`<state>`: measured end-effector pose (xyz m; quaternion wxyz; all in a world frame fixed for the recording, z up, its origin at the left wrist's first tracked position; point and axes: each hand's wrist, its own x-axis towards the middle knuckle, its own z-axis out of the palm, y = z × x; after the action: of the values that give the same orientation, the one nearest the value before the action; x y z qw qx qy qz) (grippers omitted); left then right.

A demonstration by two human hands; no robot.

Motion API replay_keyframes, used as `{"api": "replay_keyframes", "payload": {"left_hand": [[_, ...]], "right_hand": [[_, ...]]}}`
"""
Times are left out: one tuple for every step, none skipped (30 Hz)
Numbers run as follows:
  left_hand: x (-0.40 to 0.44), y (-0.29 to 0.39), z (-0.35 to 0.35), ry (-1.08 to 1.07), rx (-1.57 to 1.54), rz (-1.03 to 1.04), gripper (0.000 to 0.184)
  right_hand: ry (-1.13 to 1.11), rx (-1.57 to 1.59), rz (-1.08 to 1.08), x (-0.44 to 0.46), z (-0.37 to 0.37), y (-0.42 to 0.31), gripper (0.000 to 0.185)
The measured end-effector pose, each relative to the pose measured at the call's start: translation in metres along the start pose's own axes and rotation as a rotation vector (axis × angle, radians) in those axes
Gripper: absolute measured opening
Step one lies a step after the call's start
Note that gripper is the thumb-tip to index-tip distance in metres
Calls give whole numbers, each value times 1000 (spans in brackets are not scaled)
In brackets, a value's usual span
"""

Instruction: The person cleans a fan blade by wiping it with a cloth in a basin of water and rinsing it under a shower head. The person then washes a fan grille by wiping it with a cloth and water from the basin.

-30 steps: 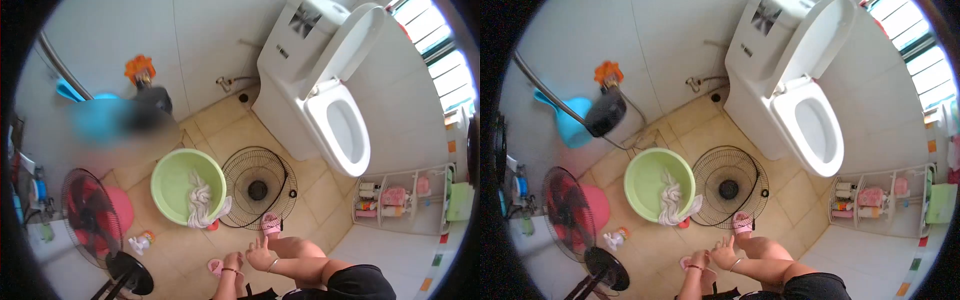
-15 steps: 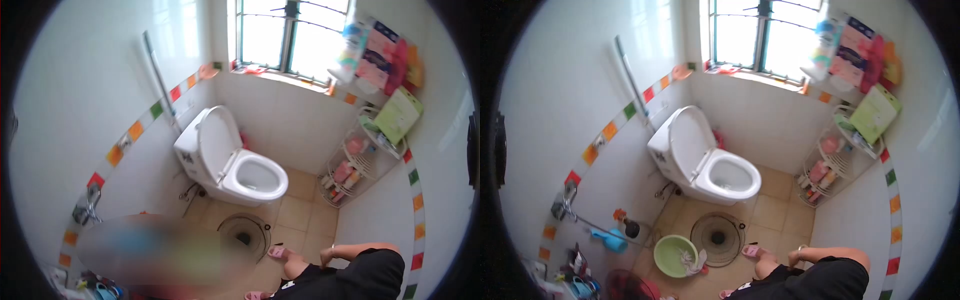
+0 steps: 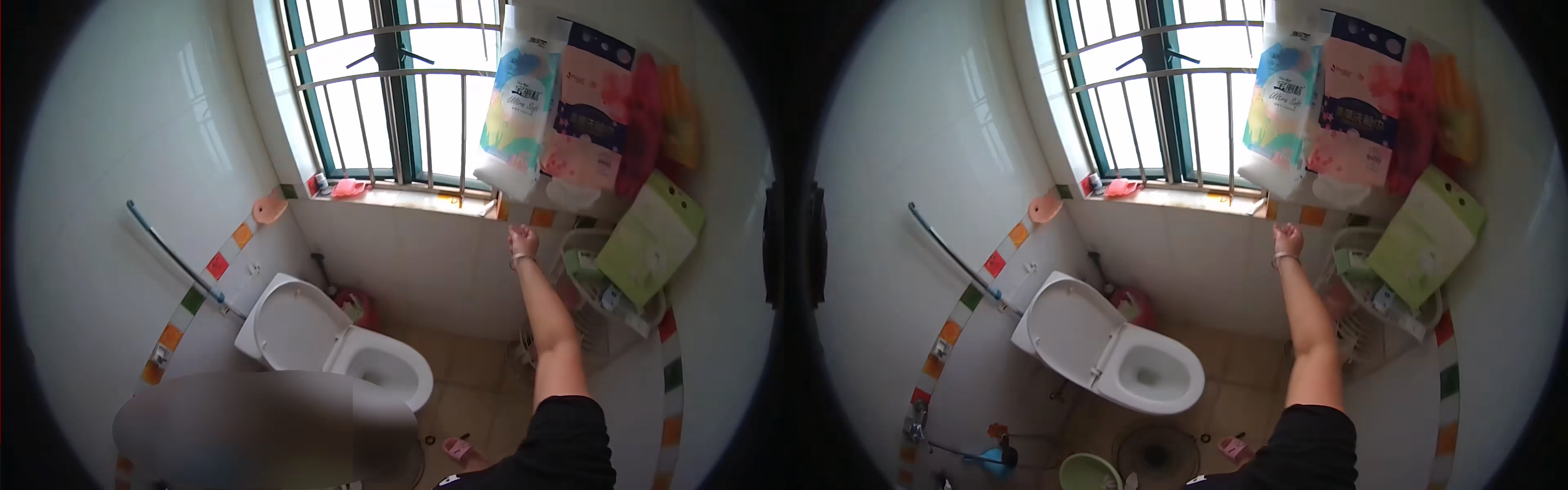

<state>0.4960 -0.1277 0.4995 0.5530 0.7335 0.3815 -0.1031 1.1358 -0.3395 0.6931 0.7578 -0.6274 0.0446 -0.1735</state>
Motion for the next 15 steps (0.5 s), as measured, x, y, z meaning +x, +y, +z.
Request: {"api": "replay_keyframes", "payload": {"left_hand": [[7, 4, 7, 12, 0, -34, 29], [11, 5, 14, 19, 2, -67, 28], [15, 3, 22, 26, 1, -98, 28], [16, -2, 28, 29, 2, -131, 28], [12, -8, 34, 32, 3, -168, 28], [6, -19, 42, 33, 7, -204, 28], [-5, -31, 49, 30, 17, -242, 27], [-16, -43, 52, 26, 21, -279, 27], [-29, -55, 54, 26, 24, -316, 27], [-47, -75, 57, 18, 45, -351, 27], [-68, -94, 58, 13, 62, -379, 26], [-91, -112, 61, 8, 82, -387, 26], [-114, -129, 63, 11, 96, -385, 26], [-132, -139, 67, 51, 83, -361, 26], [-141, -145, 70, 113, 50, -305, 26]], "right_hand": [[30, 85, 102, 27, 18, -2, 17], [20, 124, 140, 36, 33, -12, 16], [7, 164, 175, 35, 47, -36, 16], [-5, 201, 213, 38, 55, -46, 16], [-16, 202, 221, 45, 58, -38, 14], [-25, 201, 234, 48, 58, -29, 12], [-33, 203, 246, 48, 56, -20, 10], [-97, 158, 255, 44, 50, -5, 10], [-161, 115, 263, 37, 35, 24, 10], [-230, 52, 239, 38, 17, 86, 11], [-273, -638, 294, 12, -4, 110, 19], [-482, -1050, 246, -22, -27, 116, 22], [-703, -1461, 173, -63, -49, 105, 27], [-934, -1866, 60, -99, -62, 89, 33], [-1071, -1785, -58, -127, -68, 76, 32]]}}
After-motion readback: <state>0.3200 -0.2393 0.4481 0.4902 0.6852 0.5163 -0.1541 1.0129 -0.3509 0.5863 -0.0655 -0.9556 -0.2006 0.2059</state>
